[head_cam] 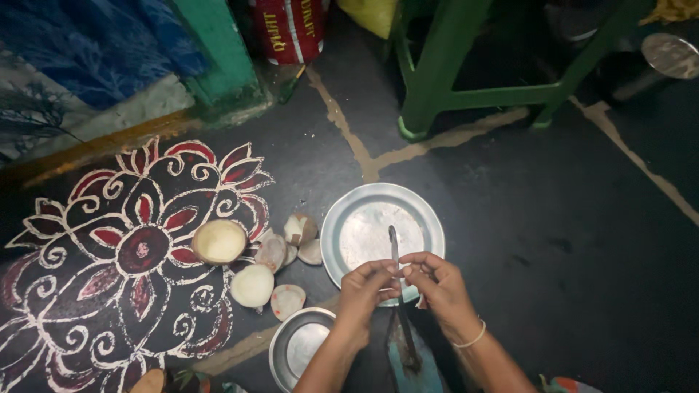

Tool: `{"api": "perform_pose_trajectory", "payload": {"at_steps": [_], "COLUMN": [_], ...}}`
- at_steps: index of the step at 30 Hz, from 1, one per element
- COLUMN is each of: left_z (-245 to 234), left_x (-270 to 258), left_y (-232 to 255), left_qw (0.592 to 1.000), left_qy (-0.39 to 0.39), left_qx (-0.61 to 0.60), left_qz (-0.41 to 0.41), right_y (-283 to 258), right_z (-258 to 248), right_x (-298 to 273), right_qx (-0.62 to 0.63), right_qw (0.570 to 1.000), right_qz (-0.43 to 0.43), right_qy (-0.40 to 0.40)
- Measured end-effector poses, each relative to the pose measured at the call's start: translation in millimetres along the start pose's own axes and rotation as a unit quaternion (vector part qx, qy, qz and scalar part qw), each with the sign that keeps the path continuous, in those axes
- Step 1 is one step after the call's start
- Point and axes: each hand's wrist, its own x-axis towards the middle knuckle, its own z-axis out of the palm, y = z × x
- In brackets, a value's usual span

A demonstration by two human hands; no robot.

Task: The person sits on the floor and uses a traditional curved blade tool to peel the skin off yam pieces. They hold each piece with both hands and scrape the skin away, collecting the peeled pieces on a metal plate.

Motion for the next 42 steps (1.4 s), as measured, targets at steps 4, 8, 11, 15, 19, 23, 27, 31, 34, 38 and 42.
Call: {"api": "perform_pose_trajectory", "payload": {"at_steps": [4, 8, 11, 15, 19, 23, 27, 31, 34, 38, 42], "left_z": [10, 9, 5, -6, -13, -19, -8, 5, 8, 10, 10], "left_x": [-2, 0, 4, 7, 13, 12, 6, 2, 1, 4, 1], "left_y": [1, -4, -14, -34, -38, -23, -5, -4, -7, -9, -12], "left_qw": [0.996, 0.992, 0.99, 0.981, 0.99, 0.997, 0.997, 0.999, 0.996, 0.99, 0.985], "left_qy": [0.013, 0.009, 0.009, 0.044, 0.087, 0.021, -0.013, 0.002, 0.011, 0.0, 0.026], "left_qx": [0.071, 0.084, 0.094, 0.163, 0.098, -0.066, -0.071, 0.03, 0.059, 0.075, 0.122], "left_qz": [0.06, 0.095, 0.107, 0.095, -0.042, -0.034, -0.027, 0.033, 0.072, 0.12, 0.121], "right_y": [0, 7, 16, 35, 42, 29, 9, 0, -1, 1, 8], "right_z": [3, 2, -1, -4, 2, -8, -2, 6, 7, 7, 4], "right_x": [2, 5, 8, 12, 17, 10, 5, 1, 0, 2, 3], "right_qx": [-0.002, 0.009, 0.007, -0.017, -0.034, 0.037, 0.029, 0.006, -0.001, -0.005, 0.015], "right_qw": [1.0, 1.0, 1.0, 0.998, 0.989, 0.994, 0.999, 1.0, 1.0, 0.999, 1.0], "right_qz": [-0.014, -0.009, 0.005, 0.04, 0.126, 0.087, 0.02, -0.007, -0.009, -0.023, -0.009], "right_qy": [0.015, 0.021, 0.029, 0.052, 0.069, 0.054, 0.022, 0.02, 0.03, 0.03, 0.026]}}
